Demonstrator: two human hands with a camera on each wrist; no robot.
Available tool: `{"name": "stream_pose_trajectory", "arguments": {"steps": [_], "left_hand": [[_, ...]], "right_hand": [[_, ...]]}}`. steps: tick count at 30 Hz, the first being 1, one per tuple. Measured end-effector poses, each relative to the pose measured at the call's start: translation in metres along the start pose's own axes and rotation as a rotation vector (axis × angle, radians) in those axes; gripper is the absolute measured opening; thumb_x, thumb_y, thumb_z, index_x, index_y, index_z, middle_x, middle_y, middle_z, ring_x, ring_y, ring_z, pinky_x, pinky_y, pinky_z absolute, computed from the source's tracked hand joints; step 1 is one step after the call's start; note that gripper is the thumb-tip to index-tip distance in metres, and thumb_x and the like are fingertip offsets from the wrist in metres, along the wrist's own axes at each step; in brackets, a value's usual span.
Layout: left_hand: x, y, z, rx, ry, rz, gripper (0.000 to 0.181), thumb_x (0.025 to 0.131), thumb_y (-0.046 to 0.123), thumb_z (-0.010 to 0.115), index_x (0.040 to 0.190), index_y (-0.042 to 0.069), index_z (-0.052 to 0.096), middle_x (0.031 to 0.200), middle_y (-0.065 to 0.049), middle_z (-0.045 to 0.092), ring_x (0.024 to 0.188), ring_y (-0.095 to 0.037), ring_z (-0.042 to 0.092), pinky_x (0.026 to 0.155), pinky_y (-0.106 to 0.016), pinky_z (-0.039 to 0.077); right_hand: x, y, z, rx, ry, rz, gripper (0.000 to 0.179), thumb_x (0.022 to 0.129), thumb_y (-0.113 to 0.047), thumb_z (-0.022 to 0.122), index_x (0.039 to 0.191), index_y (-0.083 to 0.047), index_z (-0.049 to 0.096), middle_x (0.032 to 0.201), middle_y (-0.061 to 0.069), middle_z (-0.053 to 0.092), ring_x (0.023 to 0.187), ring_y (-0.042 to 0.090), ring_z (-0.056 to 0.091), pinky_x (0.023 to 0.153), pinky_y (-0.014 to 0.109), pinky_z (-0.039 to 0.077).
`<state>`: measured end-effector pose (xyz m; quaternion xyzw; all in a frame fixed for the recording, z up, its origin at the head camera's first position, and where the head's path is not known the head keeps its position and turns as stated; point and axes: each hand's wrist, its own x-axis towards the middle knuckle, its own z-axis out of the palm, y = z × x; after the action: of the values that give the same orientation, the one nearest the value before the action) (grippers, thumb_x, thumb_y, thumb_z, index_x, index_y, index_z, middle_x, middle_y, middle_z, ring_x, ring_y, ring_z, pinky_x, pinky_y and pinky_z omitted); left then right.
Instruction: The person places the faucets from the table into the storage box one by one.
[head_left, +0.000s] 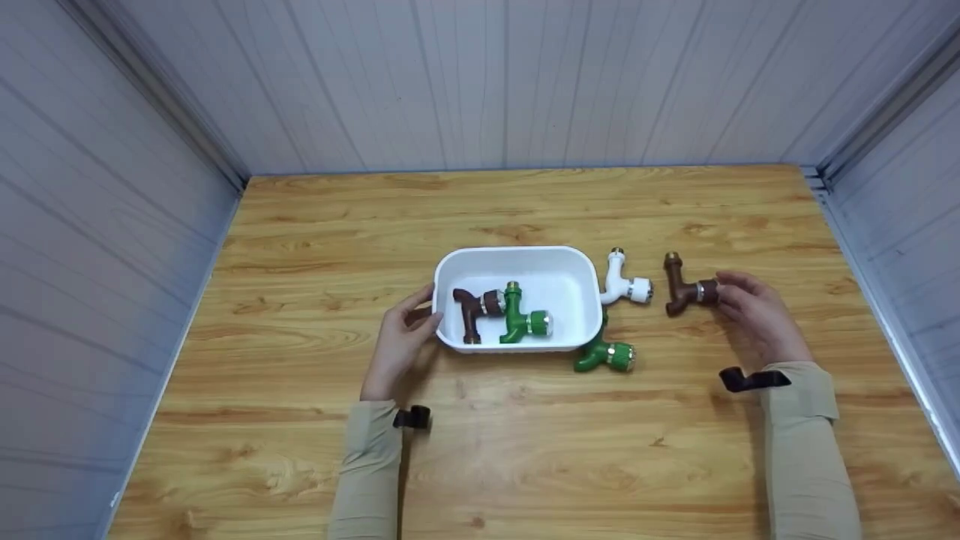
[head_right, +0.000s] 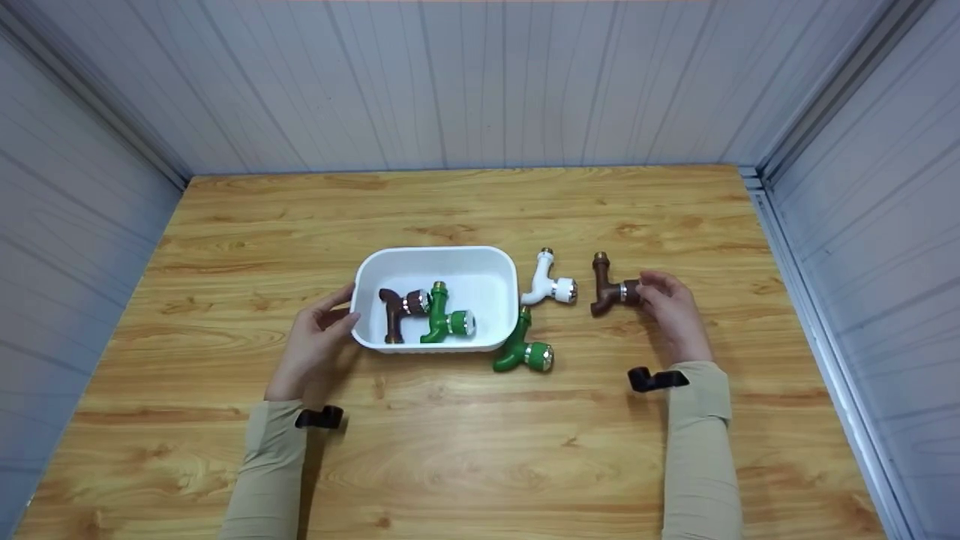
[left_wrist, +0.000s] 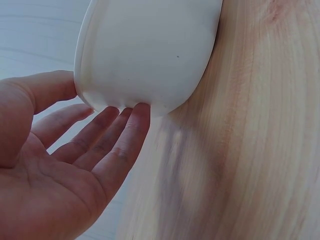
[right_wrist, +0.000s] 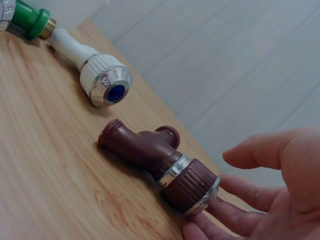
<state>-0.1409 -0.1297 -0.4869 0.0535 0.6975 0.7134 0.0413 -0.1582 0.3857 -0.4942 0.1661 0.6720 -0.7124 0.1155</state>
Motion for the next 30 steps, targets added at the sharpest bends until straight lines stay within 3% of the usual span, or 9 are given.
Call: {"name": "stream_pose_trajectory", "arguments": {"steps": [4, 11, 20, 30], "left_hand": [[-0.0003, -0.0003, -0.0005, 0.003, 0.003, -0.01, 0.049, 0.09, -0.009, 0.058, 0.136, -0.014, 0.041, 0.134, -0.035, 0.043, 0.117, -0.05, 0.047, 0.096, -0.033, 0.049], [0.0001, -0.0024, -0.0012, 0.023, 0.015, -0.019, 0.049, 0.09, -0.01, 0.058, 0.136, -0.013, 0.041, 0.133, -0.035, 0.044, 0.116, -0.05, 0.048, 0.098, -0.034, 0.048], [0.0012, -0.0022, -0.0007, 0.002, 0.011, -0.022, 0.049, 0.09, -0.01, 0.058, 0.136, -0.014, 0.042, 0.134, -0.034, 0.043, 0.118, -0.05, 0.046, 0.095, -0.032, 0.049], [0.0001, 0.0004, 0.0016, 0.013, 0.026, -0.006, 0.047, 0.089, -0.012, 0.057, 0.134, -0.016, 0.042, 0.131, -0.037, 0.044, 0.116, -0.054, 0.046, 0.09, -0.028, 0.052]], "right_hand": [[0.0018, 0.0006, 0.0, -0.066, 0.003, -0.014, 0.064, 0.096, -0.023, 0.058, 0.148, 0.0, 0.027, 0.142, 0.012, 0.032, 0.123, 0.015, 0.043, 0.113, 0.032, 0.028], [0.0044, 0.0015, 0.0007, -0.123, 0.007, -0.04, 0.062, 0.097, -0.018, 0.058, 0.146, 0.002, 0.028, 0.121, -0.002, 0.047, 0.104, 0.004, 0.052, 0.095, 0.02, 0.043], [0.0079, 0.0009, 0.0053, -0.115, 0.066, -0.025, 0.054, 0.097, -0.013, 0.057, 0.143, 0.002, 0.034, 0.121, 0.003, 0.046, 0.101, 0.005, 0.053, 0.091, 0.018, 0.046], [0.0053, 0.0007, 0.0073, -0.246, 0.085, -0.03, 0.058, 0.096, -0.018, 0.059, 0.143, 0.003, 0.034, 0.116, -0.003, 0.05, 0.096, 0.004, 0.058, 0.086, 0.02, 0.05]]}}
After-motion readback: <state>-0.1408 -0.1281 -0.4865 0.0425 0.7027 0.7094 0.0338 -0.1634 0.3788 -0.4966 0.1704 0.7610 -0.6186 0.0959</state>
